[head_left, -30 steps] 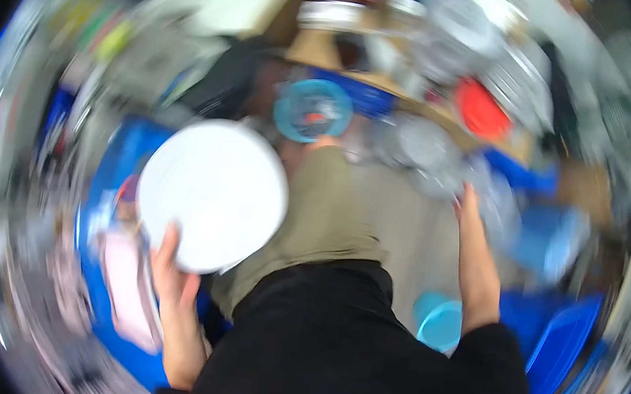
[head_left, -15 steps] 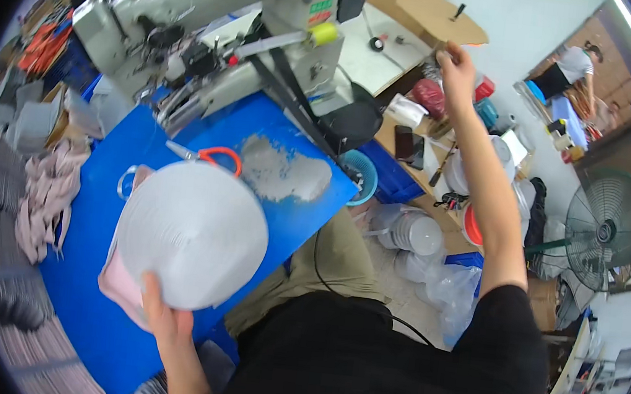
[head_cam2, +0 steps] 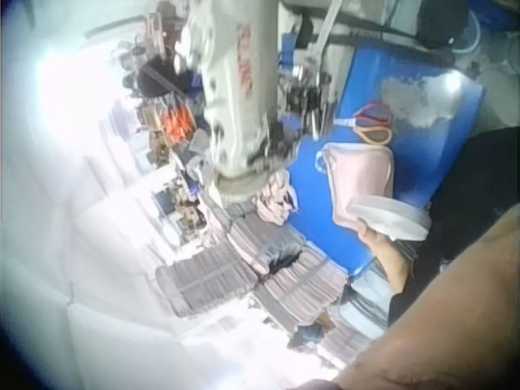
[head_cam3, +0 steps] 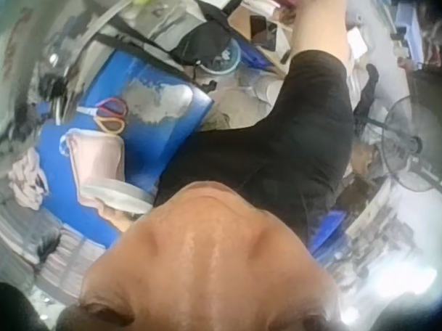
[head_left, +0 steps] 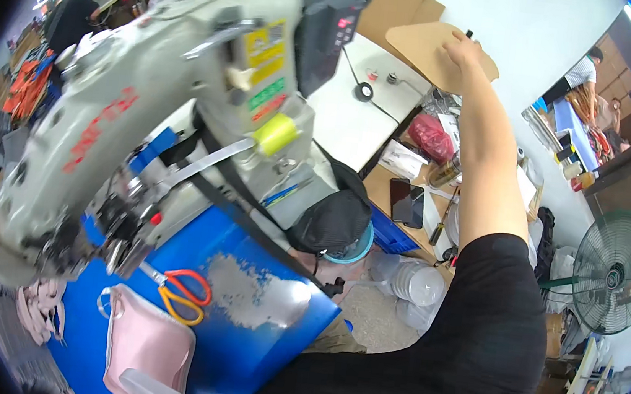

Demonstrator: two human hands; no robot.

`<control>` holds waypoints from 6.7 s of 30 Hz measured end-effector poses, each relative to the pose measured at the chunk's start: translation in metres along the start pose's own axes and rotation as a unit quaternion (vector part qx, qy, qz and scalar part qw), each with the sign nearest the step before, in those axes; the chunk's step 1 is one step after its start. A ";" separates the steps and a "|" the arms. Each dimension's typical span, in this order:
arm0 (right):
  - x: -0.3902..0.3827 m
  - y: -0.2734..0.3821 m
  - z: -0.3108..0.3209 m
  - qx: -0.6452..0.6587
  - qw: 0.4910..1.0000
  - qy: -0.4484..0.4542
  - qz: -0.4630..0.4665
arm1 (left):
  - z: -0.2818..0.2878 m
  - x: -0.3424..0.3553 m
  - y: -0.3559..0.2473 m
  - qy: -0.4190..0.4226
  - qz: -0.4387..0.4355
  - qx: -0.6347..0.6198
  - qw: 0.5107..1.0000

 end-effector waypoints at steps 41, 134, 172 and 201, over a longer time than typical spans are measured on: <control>-0.633 0.236 0.215 0.837 0.397 0.158 0.341 | -0.112 -0.012 0.002 0.455 0.194 -0.505 0.708; -0.029 -0.046 0.026 0.079 0.985 0.004 0.155 | -0.211 0.019 0.073 0.216 -0.414 0.330 0.820; -0.494 0.103 0.115 0.495 0.799 -0.124 0.317 | -0.420 0.035 -0.028 0.572 -0.149 0.108 0.799; -0.644 0.022 0.138 0.661 0.414 0.623 -0.056 | -0.233 0.026 -0.017 0.596 -0.098 0.220 0.766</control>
Point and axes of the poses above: each hand's wrist, its own x-axis towards the middle knuckle, its own z-axis out of the back of the hand, y = z × x, the point moved 2 cm from there along x, towards the middle knuckle, and after that the axes turned 4 degrees about -y, right-handed, at the moved point
